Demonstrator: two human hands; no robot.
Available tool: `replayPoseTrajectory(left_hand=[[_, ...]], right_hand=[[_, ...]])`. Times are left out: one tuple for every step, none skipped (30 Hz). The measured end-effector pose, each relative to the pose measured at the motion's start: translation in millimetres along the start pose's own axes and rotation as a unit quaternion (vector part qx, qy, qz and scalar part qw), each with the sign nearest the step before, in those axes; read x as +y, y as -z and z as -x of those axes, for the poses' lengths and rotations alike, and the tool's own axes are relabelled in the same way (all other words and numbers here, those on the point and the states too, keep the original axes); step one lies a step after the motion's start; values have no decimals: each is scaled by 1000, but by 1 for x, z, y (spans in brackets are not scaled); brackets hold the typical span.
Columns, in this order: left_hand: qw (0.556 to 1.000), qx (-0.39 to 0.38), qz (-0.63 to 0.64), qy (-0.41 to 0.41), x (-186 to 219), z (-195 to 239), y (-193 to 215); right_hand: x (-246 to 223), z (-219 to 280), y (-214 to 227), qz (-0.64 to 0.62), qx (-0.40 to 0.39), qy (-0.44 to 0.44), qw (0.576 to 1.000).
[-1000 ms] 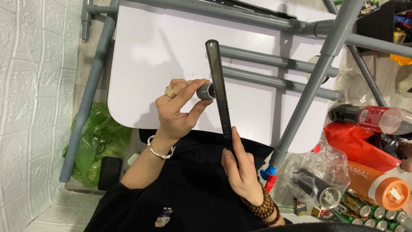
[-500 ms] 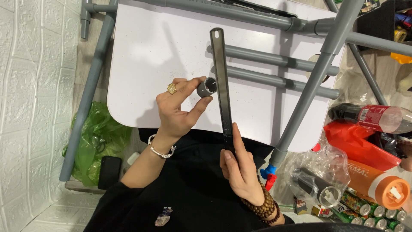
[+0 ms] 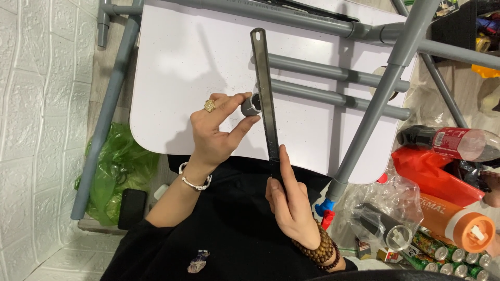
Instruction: The person uses a metal file to smooth the edges of a small grey pipe cap while holding it on a white table. They then pick up a larger grey pipe assembly with blue and red fittings and place it on the table, followed by filing another cap.
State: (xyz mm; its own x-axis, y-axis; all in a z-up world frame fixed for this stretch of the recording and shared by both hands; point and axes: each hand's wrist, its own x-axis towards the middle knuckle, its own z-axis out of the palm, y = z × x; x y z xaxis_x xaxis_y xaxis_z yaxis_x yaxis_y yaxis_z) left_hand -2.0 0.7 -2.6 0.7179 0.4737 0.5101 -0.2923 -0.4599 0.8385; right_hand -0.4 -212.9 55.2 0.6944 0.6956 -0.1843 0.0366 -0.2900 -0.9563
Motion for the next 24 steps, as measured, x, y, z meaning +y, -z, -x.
replayPoseTrajectory(left_hand=[[1000, 0, 0, 0, 0, -1, 1], [1000, -6, -10, -6, 0, -1, 2], [1000, -11, -21, -12, 0, -3, 3], [1000, -10, -22, -13, 1, -3, 3], [1000, -10, -21, -10, 1, -4, 4], [1000, -10, -20, -7, 2, -4, 4], [1000, -10, -19, -7, 2, -4, 4], [1000, -12, -16, -6, 3, -5, 4], [1000, -14, -12, -6, 3, -6, 4], [1000, -13, -11, -8, 3, -6, 4], [1000, -20, 4, 10, 4, -6, 5], [999, -26, 19, 28, 4, -5, 5], [999, -25, 18, 28, 4, -6, 6], [999, -31, 15, 25, 3, -6, 7], [999, -37, 11, 21, 3, -7, 7], [999, -37, 11, 21, 3, -6, 7], [999, -38, 10, 24, 4, -6, 7], [999, -40, 9, 26, 3, -6, 8], [999, -39, 8, 27, 4, -5, 7], [999, -41, 8, 28, 4, -5, 7], [999, -42, 7, 30, 4, -5, 7], [999, -41, 7, 30, 3, -4, 6], [999, -41, 10, 25, 2, -4, 5], [999, -40, 12, 21, 2, -3, 4]], right_hand=[[0, -1, 0, 0, 0, 0, 1000], [-1, -1, 0, 13, 3, 4, 1000], [-1, -3, 0, 26, 6, 9, 1000], [-1, -2, 0, 27, 5, 10, 1000], [-1, -2, 0, 26, 7, 4, 1000], [-1, -1, 0, 25, 9, -2, 1000], [-1, -1, 0, 25, 9, -2, 1000], [-2, -1, 1, 37, 7, 0, 999], [-2, -1, 2, 48, 6, 4, 999], [-1, -2, 4, 49, 7, 5, 999], [1, -2, 5, 54, 4, 11, 998], [2, -3, 6, 59, 1, 17, 998], [4, -2, 7, 59, 1, 17, 998], [5, -2, 8, 63, 3, 21, 998], [7, -1, 9, 67, 7, 24, 997], [7, -2, 10, 67, 7, 24, 997], [8, -2, 11, 77, 6, 23, 997], [8, -2, 12, 86, 5, 23, 996], [7, -1, 11, 86, 4, 22, 996], [7, -1, 11, 84, 5, 20, 996], [6, -1, 12, 82, 6, 18, 996], [7, -1, 12, 82, 5, 18, 996], [7, 0, 11, 79, 3, 16, 997], [8, 1, 11, 77, 1, 14, 997]])
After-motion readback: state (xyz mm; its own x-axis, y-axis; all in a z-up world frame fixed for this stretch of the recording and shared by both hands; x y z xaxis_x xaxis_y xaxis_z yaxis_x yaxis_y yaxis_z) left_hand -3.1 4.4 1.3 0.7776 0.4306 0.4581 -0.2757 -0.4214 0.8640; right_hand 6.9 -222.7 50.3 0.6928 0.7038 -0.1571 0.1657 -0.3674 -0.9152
